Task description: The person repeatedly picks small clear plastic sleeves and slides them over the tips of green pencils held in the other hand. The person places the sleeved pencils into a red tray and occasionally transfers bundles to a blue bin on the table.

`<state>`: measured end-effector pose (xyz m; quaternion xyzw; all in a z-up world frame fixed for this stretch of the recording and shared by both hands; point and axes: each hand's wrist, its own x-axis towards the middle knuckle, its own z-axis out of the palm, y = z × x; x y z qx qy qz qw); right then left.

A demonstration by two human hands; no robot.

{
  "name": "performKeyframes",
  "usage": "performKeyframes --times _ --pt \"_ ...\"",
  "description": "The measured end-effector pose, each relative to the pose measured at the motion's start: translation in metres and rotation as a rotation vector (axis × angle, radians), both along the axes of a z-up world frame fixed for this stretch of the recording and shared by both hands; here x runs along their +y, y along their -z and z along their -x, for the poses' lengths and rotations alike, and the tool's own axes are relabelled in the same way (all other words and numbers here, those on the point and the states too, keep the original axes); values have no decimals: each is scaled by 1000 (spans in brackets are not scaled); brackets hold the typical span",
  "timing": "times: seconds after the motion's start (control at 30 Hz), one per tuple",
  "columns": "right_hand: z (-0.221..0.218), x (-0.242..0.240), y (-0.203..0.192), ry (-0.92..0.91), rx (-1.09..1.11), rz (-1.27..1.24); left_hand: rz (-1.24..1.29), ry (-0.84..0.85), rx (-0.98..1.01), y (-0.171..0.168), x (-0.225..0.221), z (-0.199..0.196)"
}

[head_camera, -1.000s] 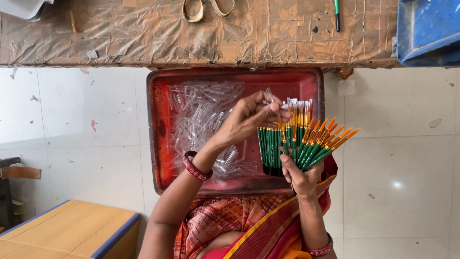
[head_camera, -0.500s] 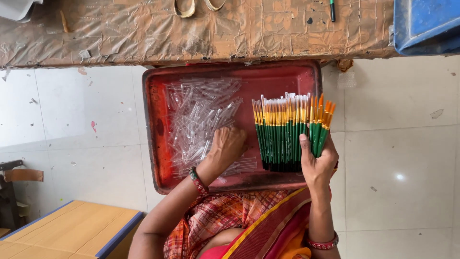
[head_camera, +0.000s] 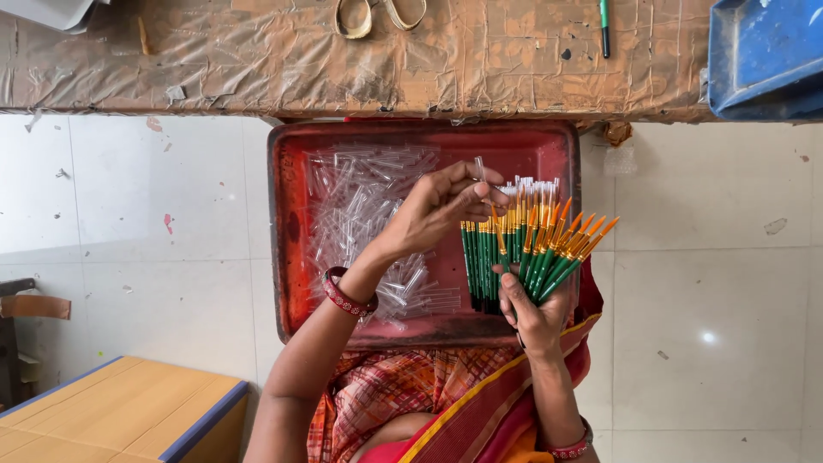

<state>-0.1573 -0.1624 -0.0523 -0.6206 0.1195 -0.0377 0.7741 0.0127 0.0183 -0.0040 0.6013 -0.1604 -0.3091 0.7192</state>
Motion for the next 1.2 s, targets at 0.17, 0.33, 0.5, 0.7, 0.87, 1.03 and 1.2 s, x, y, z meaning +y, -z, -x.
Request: performKeyframes --times 0.17,0.33,0.5,0.7,0.87,1.03,1.2 --pt "1 1 -9 49 -7 -11 236 -20 144 4 0 6" --pt "-3 6 0 56 24 4 -208 114 -151 -9 -3 10" --pt "-2 -14 14 46 102 378 -680 95 -483 48 16 -4" --pt "-9 -30 -2 148 -116 787 -1380 90 -780 121 29 -4" --pt "-13 -21 -13 183 155 188 -1481 154 -988 127 13 1" --pt "-12 -12 0 77 114 49 -1495 358 -896 139 3 5" --pt "-17 -1 -20 38 148 65 -1488 333 -1043 135 10 5"
